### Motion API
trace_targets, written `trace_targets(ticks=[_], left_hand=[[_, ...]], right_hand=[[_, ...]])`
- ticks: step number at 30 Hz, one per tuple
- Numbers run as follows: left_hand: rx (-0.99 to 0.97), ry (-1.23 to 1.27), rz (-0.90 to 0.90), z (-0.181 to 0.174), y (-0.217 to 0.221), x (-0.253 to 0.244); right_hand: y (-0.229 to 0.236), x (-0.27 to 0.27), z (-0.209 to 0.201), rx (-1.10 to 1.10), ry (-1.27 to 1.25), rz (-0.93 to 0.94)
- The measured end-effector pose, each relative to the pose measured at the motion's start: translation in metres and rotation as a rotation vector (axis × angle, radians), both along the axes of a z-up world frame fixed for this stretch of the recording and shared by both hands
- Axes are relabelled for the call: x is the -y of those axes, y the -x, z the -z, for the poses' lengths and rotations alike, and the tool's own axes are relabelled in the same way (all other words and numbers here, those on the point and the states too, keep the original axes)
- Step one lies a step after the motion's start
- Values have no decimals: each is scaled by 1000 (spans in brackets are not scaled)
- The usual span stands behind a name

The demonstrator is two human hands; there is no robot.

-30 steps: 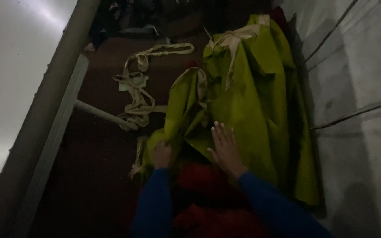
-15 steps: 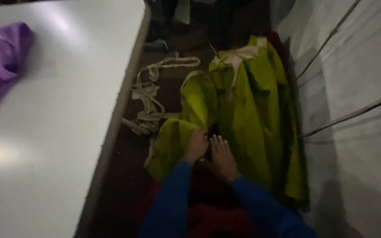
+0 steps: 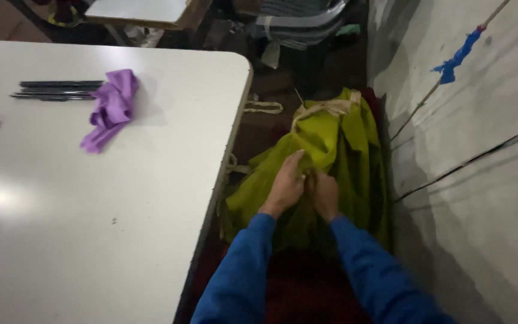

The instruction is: Removing finished embroidery pieces from the frame and spreading out a new lime green garment on the industrial embroidery machine bed.

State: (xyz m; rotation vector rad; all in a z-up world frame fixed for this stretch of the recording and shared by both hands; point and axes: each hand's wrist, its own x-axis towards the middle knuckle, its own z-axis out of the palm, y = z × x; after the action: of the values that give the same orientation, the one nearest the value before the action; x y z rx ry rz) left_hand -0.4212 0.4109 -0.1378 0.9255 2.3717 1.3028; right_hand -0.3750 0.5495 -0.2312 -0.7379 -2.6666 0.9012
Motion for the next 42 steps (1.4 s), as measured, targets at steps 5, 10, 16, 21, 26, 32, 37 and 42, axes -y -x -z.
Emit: trace_targets(ticks=[5, 10, 16, 21, 26, 32, 37, 42], left_hand=[[193, 180, -31, -19, -18, 45], [43, 346, -281, -5, -13, 60], [-56, 307, -310, -125, -4, 54], [-58, 98, -313, -225, 4, 39], [-145, -117, -234, -304, 8, 12], [-134, -293, -6, -357, -43, 66], [-348, 72, -107, -311, -82, 122], [16, 269, -82, -258, -52, 92]], right_hand=[[-1, 4, -137, -297, -160, -5], [-13, 3, -244, -508, -103, -25], [-36, 0, -296, -444, -80, -21], [-102, 62, -411, -211, -67, 3], [-108, 95, -439, -271, 100, -159], [-54, 27, -397, -559, -6, -164], [-91, 64, -501, -638, 431, -127], [-71, 58, -486, -606, 474, -180]])
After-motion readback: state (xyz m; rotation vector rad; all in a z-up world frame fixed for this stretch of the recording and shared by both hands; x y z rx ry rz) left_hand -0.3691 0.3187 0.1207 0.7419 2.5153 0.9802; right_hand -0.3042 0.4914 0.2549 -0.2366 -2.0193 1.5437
